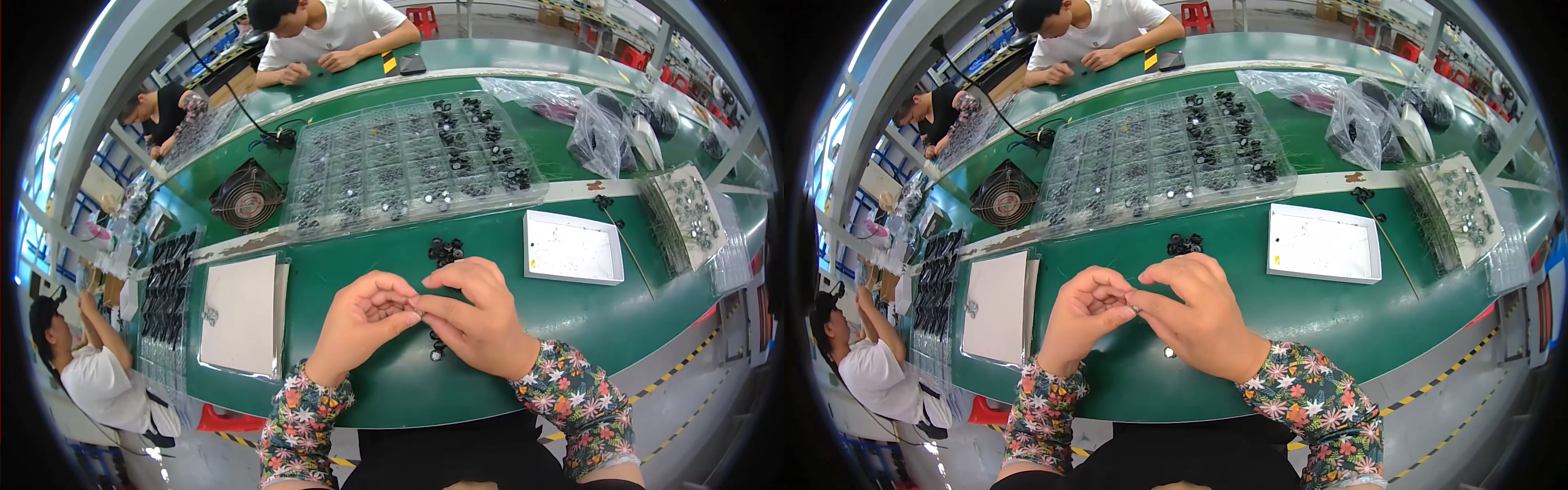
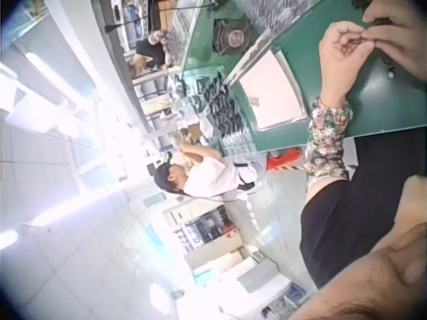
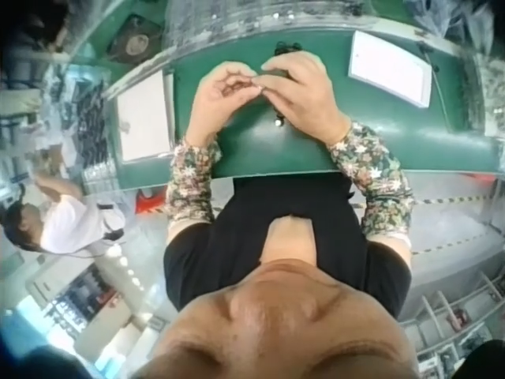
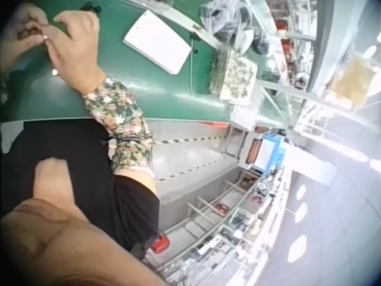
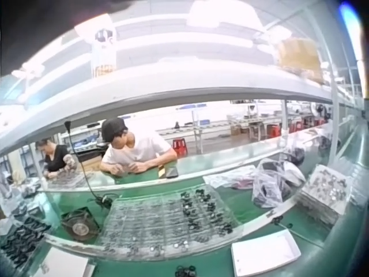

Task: The person assembles small black plastic components by hand, inserting white internal pieces into them at a factory workbench.

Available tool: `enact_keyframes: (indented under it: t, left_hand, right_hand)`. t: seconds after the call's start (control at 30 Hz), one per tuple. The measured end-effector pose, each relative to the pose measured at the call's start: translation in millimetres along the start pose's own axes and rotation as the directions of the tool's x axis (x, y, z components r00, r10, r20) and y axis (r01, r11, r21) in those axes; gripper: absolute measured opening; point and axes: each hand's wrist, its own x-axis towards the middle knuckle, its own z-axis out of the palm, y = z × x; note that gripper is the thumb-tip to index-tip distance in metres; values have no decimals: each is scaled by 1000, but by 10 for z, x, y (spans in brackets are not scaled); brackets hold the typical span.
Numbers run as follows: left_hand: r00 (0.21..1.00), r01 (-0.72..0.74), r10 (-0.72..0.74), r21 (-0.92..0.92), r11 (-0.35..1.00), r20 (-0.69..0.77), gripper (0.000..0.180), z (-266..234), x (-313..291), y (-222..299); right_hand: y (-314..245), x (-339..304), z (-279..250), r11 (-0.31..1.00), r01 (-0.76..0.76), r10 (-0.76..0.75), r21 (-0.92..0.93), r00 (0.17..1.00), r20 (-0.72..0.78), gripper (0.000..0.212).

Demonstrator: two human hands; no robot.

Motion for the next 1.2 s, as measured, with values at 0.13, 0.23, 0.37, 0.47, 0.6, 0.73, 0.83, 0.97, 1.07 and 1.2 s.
enact_keyframes:
  t: [0.13,0.23,0.37,0.47,0.6,0.73,0.83,0.97,1.07,1.2]
  left_hand:
    - [998,-22,20,-42,999,-51,23,16,7,-105]
    - [999,-12,7,-144,989,-36,19,-41,7,-204]
    - [999,-24,13,-275,961,-44,15,6,9,-259]
    - [999,-20,5,-349,937,-44,14,13,20,-281]
    - [996,-86,78,-286,954,-39,13,7,12,-321]
    - [994,-85,76,-121,989,-78,14,32,5,-305]
    - [993,-61,49,-108,992,-111,15,68,-20,-265]
    - [992,-71,60,-94,993,-107,16,62,-15,-282]
    - [994,-45,29,-151,988,-105,16,67,-17,-281]
    - [994,-32,6,-238,971,-109,17,66,-18,-313]
  right_hand:
    - [-14,-37,-30,982,-134,132,135,991,26,31]
    - [-1,-54,-22,948,-228,221,223,974,56,30]
    - [-9,-43,-26,941,-240,230,238,971,68,27]
    - [-32,-30,-16,884,-346,339,316,938,80,24]
    - [-3,-64,2,851,-375,363,367,926,104,21]
    - [8,-72,-7,925,-293,281,242,956,83,20]
    - [18,-43,-17,974,-191,186,122,981,55,19]
    - [38,-46,11,998,-62,62,19,998,3,17]
    - [39,-44,14,1000,-21,21,-7,1000,-2,18]
    - [17,-35,9,999,-5,4,-39,1000,-13,19]
